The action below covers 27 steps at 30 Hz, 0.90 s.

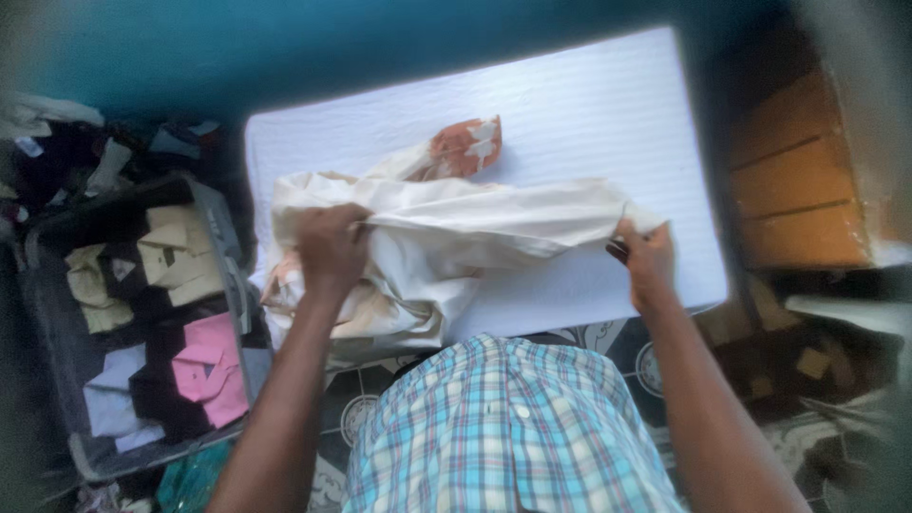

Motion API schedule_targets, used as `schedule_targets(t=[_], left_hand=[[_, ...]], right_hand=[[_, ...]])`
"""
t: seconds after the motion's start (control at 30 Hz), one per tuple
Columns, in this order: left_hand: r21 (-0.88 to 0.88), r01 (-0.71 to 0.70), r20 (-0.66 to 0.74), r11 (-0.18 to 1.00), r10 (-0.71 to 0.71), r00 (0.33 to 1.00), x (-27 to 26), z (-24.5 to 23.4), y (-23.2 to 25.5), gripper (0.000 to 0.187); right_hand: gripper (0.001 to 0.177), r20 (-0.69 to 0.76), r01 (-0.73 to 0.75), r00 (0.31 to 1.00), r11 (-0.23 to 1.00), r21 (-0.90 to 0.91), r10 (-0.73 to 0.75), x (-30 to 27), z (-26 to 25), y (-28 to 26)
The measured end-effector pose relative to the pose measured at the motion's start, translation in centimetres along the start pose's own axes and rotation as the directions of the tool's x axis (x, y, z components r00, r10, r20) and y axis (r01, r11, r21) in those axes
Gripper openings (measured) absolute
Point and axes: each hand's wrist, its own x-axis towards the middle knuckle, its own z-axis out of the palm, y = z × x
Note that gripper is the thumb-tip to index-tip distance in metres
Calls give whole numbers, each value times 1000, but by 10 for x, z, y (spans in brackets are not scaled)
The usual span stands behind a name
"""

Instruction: The person opens a suitcase and rearranges several folded shirts inside, then takes a white shirt from a basket and begins folding it on a table.

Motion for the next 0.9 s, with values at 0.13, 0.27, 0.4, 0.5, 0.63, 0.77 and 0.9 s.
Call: schedule_targets(t=[0.13, 0.27, 0.4, 0.5, 0.63, 0.77, 0.9], left_hand=[[-23, -75, -121, 997, 71, 990, 0, -58, 6, 11], [12, -176, -103, 984, 176, 979, -7, -106, 22, 13], [-52, -152, -90, 987, 147, 985, -6, -124, 24, 12], [-27, -41, -49, 999, 40, 998, 7, -101, 16, 17], [91, 66, 35, 994, -69, 997, 14, -40, 6, 43], [42, 227, 200, 973, -231, 952, -8, -1, -2, 39], [20, 232, 106, 972, -233, 967, -24, 7, -2, 23]], right_hand=[[45, 138, 146, 977, 983, 113, -161, -33, -15, -79], [42, 53, 40, 998, 996, -76, -36, -64, -25, -143], [34, 74, 250, 967, 967, -47, -246, -72, -35, -172], [37, 39, 181, 979, 943, 279, -199, -34, -25, -153], [49, 60, -54, 996, 981, -186, 66, 8, 20, -82], [57, 201, 337, 941, 791, -511, -271, 4, 49, -5], [52, 357, 642, 701, 330, -692, -617, 12, 54, 23]])
